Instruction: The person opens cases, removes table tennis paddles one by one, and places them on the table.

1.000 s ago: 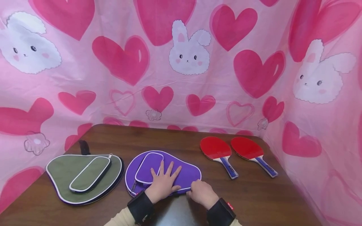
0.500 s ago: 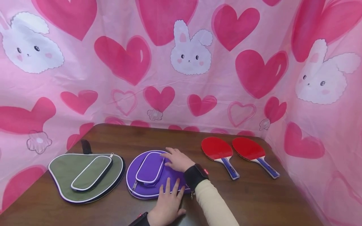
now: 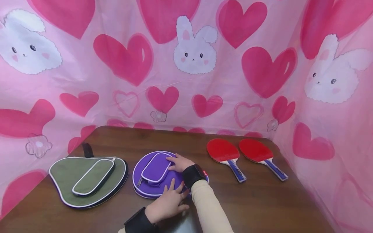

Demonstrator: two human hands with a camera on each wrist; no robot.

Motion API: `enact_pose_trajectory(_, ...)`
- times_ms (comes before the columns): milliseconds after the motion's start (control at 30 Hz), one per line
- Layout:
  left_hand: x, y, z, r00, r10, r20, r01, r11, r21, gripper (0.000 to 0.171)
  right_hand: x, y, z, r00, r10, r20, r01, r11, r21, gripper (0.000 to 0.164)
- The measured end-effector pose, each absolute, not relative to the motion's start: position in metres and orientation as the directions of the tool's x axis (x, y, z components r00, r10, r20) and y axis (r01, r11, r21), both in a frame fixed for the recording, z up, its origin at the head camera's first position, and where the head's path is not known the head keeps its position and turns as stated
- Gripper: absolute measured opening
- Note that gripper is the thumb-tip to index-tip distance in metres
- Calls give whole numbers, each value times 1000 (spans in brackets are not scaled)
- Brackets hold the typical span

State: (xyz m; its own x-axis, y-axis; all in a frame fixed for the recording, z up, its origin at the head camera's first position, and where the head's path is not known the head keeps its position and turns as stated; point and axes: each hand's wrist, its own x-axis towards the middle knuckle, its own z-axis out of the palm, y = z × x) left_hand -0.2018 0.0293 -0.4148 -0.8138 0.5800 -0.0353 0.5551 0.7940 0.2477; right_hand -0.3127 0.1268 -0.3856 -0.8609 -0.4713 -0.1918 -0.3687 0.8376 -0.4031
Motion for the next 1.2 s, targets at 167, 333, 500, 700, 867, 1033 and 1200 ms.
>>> enact_pose_trajectory(167,-218,8,-406,-709,696,-112,618,690,378,47,-315,133,-383,-890,-369,-268,-252,887,-386,53)
enact_pose_trajectory(333,-238,-11,-408,-592,794,-136,651,571,500,47,-319,147,-382,-874,-334,-352,-205,911,-357,57)
enact_pose_trajectory(500,-255,-18,-409,-542,831,-125,692,526,494,50,-320,165,-377,-842,-314,-438,-154,919,-363,67)
enact_pose_trajectory(700,-266,-19,-408,-551,824,-135,722,551,417,50,-304,182,-367,-827,-217,-519,39,898,-438,85)
enact_pose_trajectory(867,-274,-29,-406,-570,808,-152,679,567,467,51,-291,184,-372,-860,-186,-475,73,877,-475,91)
enact_pose_trajectory(1033,-281,-40,-405,-580,794,-183,603,570,559,54,-281,176,-377,-920,-147,-364,15,913,-408,87)
enact_pose_trajectory(1200,-278,-41,-405,-596,785,-167,579,565,588,54,-272,173,-379,-952,-124,-281,-7,923,-384,85)
